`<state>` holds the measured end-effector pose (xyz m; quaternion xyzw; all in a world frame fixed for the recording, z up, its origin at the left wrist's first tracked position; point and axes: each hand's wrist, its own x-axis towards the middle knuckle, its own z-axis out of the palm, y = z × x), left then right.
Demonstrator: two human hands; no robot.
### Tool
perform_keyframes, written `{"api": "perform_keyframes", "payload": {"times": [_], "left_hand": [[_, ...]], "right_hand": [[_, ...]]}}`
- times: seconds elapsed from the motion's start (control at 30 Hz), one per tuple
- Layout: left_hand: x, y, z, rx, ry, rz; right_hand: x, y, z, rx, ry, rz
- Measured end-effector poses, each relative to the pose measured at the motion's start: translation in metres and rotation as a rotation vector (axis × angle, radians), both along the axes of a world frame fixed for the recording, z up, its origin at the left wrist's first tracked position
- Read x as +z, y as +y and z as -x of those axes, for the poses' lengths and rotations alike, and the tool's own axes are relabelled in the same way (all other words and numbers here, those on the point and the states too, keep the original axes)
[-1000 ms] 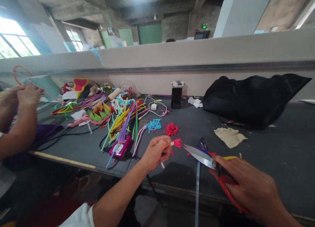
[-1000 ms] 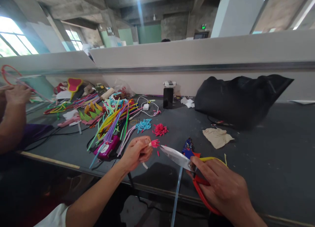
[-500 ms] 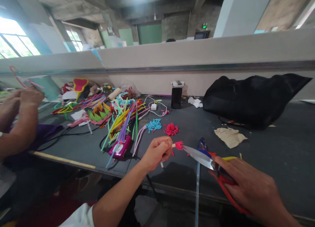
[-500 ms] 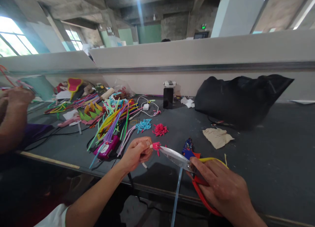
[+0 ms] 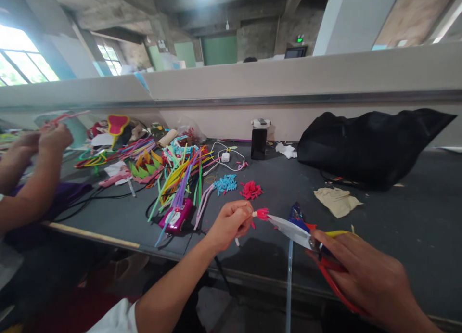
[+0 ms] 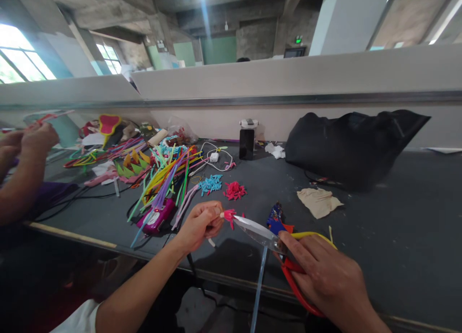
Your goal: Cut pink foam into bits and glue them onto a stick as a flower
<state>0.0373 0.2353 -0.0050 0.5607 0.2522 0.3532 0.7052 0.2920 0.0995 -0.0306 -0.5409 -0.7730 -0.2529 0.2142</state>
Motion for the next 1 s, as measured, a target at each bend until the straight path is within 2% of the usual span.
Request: {"api": "perform_keyframes", "payload": {"times": [0.27, 0.5, 1.0], "left_hand": [[0.002, -0.001, -0.001, 0.016, 0.019, 0.022], [0.003, -0.001, -0.001, 0.011, 0.022, 0.011], [0.002, -0.001, -0.001, 0.020, 0.044, -0.003]], "right_hand": [[-0.002, -0.001, -0.001, -0.026, -0.029, 0.003], [0.005, 0.000, 0.002, -0.012, -0.063, -0.019], [0.009, -0.001, 0.004, -0.023, -0.071, -0.058]]}}
